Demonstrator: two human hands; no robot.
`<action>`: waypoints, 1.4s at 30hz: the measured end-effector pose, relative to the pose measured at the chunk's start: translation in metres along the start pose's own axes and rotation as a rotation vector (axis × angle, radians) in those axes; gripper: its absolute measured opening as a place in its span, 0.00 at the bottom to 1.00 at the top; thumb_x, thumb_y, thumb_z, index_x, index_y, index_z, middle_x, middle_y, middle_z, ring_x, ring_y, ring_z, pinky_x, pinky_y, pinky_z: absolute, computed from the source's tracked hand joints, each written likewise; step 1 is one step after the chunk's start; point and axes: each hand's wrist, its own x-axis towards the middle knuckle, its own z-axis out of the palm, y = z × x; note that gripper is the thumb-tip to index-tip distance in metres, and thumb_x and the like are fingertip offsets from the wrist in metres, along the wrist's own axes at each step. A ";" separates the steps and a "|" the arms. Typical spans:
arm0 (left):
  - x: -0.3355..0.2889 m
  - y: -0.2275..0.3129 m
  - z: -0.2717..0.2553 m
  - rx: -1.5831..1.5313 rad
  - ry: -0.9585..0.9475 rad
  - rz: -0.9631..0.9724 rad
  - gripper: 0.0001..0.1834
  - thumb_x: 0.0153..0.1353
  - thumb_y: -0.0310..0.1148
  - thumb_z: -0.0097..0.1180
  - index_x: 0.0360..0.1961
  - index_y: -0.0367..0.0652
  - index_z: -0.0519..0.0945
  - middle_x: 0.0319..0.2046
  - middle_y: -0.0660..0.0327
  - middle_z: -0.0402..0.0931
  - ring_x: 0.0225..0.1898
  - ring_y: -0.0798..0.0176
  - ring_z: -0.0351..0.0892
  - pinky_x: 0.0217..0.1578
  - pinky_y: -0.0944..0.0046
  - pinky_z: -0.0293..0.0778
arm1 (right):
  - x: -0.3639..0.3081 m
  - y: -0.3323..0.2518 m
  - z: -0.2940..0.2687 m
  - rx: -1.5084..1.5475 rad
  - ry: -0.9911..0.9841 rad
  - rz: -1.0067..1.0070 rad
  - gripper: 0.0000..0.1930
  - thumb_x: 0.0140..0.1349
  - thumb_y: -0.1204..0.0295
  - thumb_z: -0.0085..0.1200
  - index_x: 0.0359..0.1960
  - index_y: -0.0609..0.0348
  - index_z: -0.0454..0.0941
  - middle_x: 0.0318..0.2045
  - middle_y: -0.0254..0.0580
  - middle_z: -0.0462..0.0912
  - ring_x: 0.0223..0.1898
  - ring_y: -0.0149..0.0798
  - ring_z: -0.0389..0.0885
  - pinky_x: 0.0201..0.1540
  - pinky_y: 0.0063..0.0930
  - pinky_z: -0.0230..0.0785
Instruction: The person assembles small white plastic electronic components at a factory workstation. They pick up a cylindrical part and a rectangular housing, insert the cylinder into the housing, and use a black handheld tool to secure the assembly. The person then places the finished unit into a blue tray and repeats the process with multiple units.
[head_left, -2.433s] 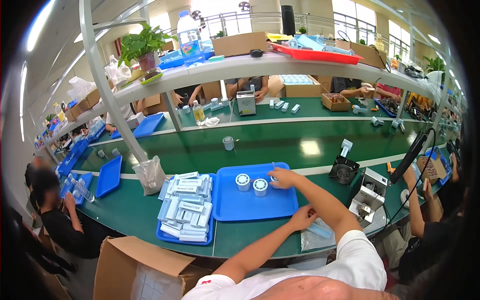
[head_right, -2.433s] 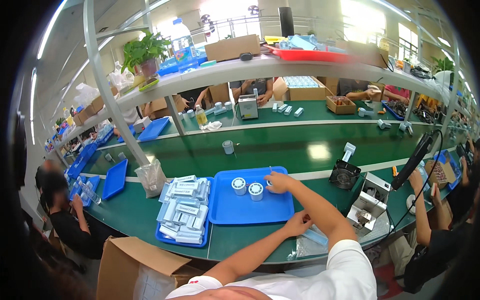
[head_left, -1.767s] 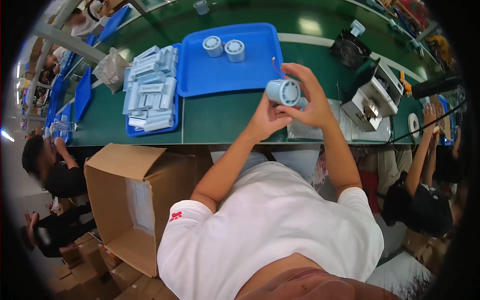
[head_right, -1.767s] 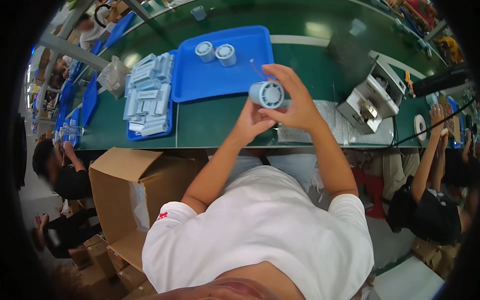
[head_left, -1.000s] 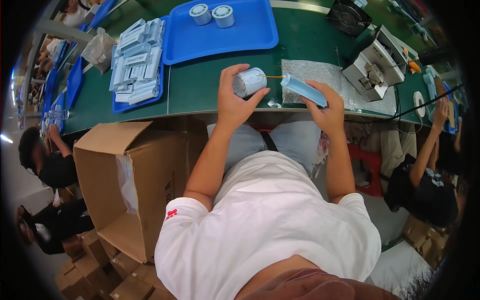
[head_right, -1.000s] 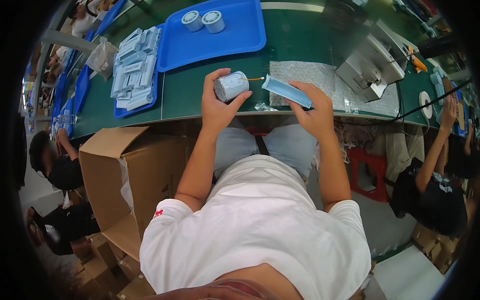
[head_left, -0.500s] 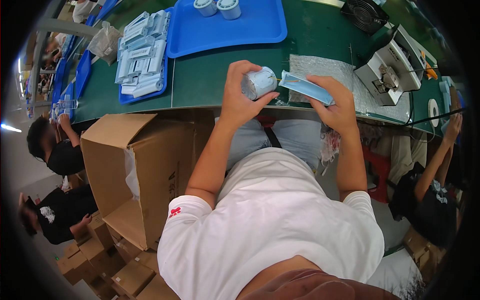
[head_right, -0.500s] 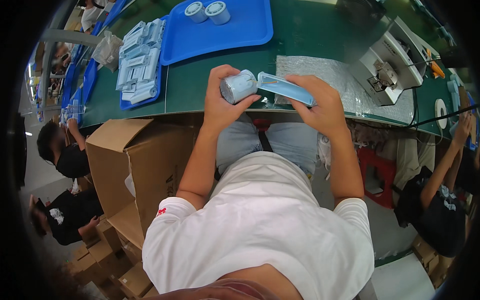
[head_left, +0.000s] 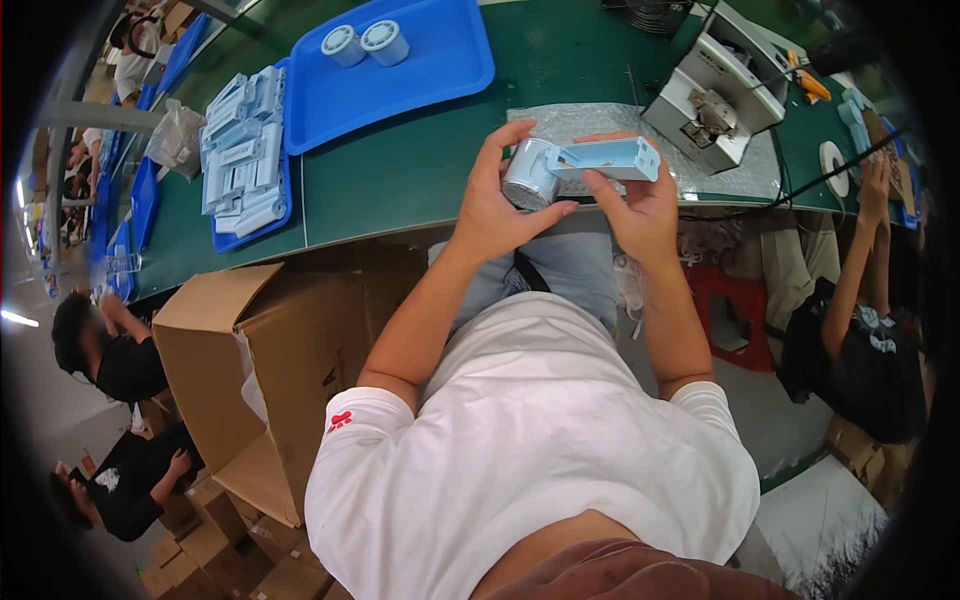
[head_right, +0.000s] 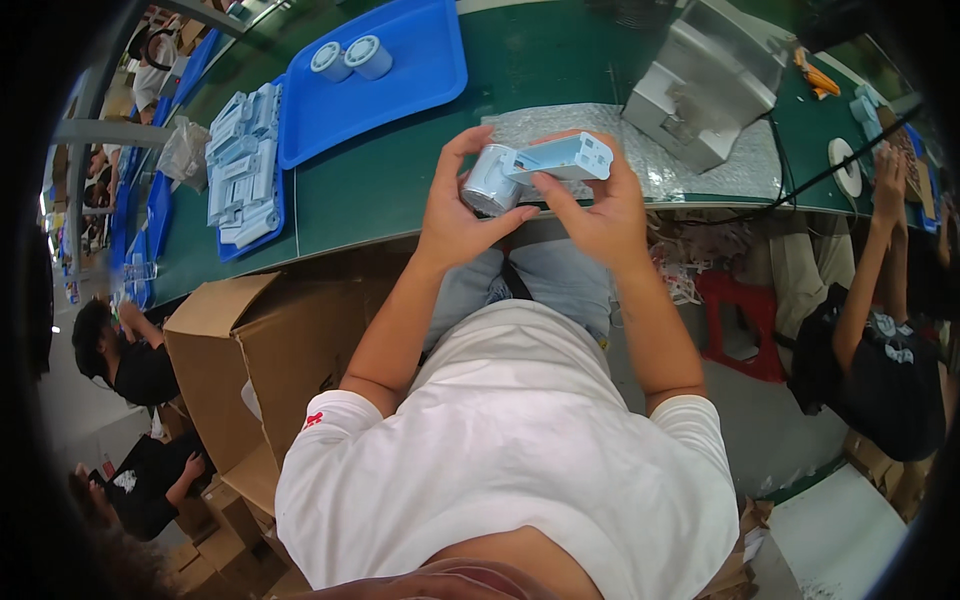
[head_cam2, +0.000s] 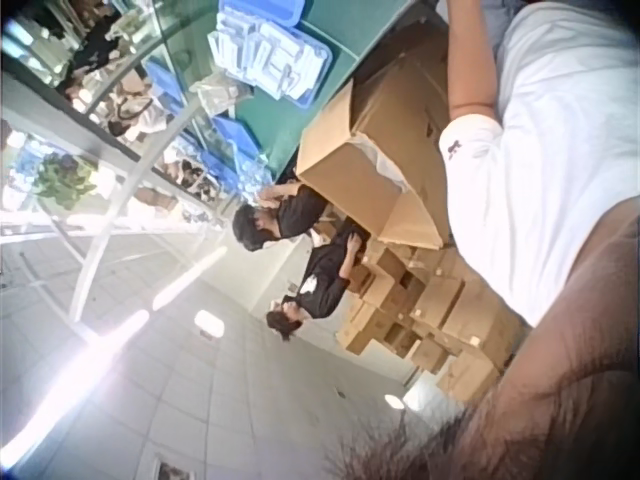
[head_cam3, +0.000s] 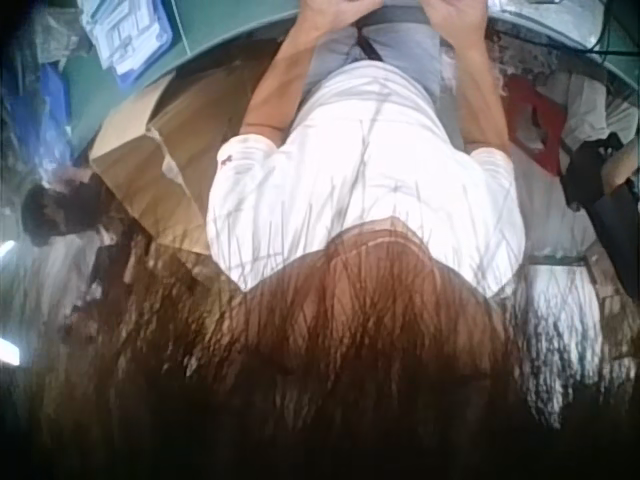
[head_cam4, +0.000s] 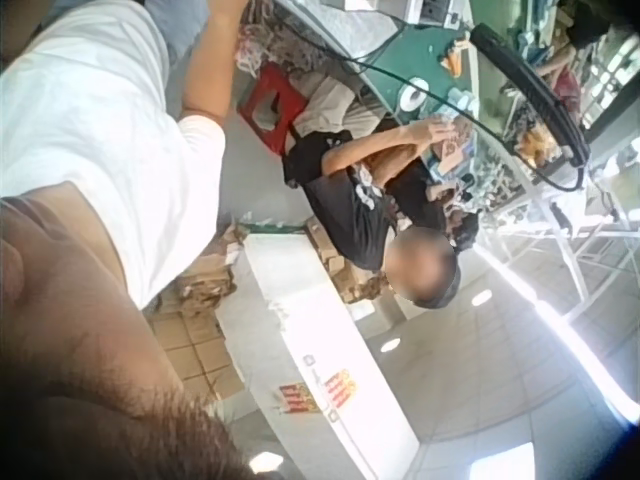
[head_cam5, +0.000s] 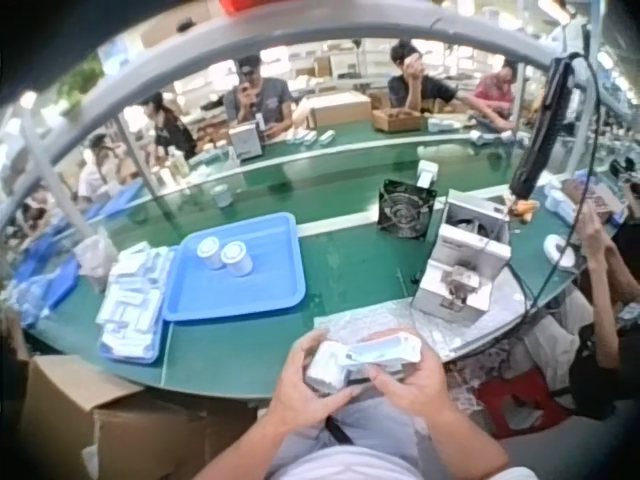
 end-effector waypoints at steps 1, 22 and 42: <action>0.003 0.002 0.002 0.132 0.008 0.064 0.46 0.48 0.27 0.75 0.68 0.39 0.65 0.58 0.52 0.68 0.59 0.59 0.72 0.59 0.59 0.72 | 0.000 -0.001 0.001 0.003 0.016 0.039 0.21 0.59 0.83 0.66 0.54 0.62 0.76 0.50 0.42 0.83 0.52 0.34 0.82 0.54 0.29 0.76; 0.032 -0.034 -0.015 0.116 0.102 0.082 0.49 0.42 0.22 0.77 0.67 0.43 0.66 0.63 0.54 0.60 0.62 0.56 0.71 0.60 0.56 0.73 | 0.027 0.002 0.031 -0.307 0.091 0.006 0.15 0.55 0.80 0.69 0.45 0.65 0.84 0.45 0.46 0.85 0.47 0.39 0.85 0.48 0.31 0.76; 0.026 -0.044 -0.009 0.043 0.207 0.130 0.38 0.40 0.26 0.79 0.57 0.40 0.79 0.57 0.50 0.73 0.55 0.52 0.78 0.52 0.57 0.78 | 0.028 0.009 0.039 -0.353 0.056 0.006 0.17 0.53 0.78 0.71 0.45 0.65 0.83 0.42 0.46 0.87 0.41 0.38 0.88 0.44 0.29 0.78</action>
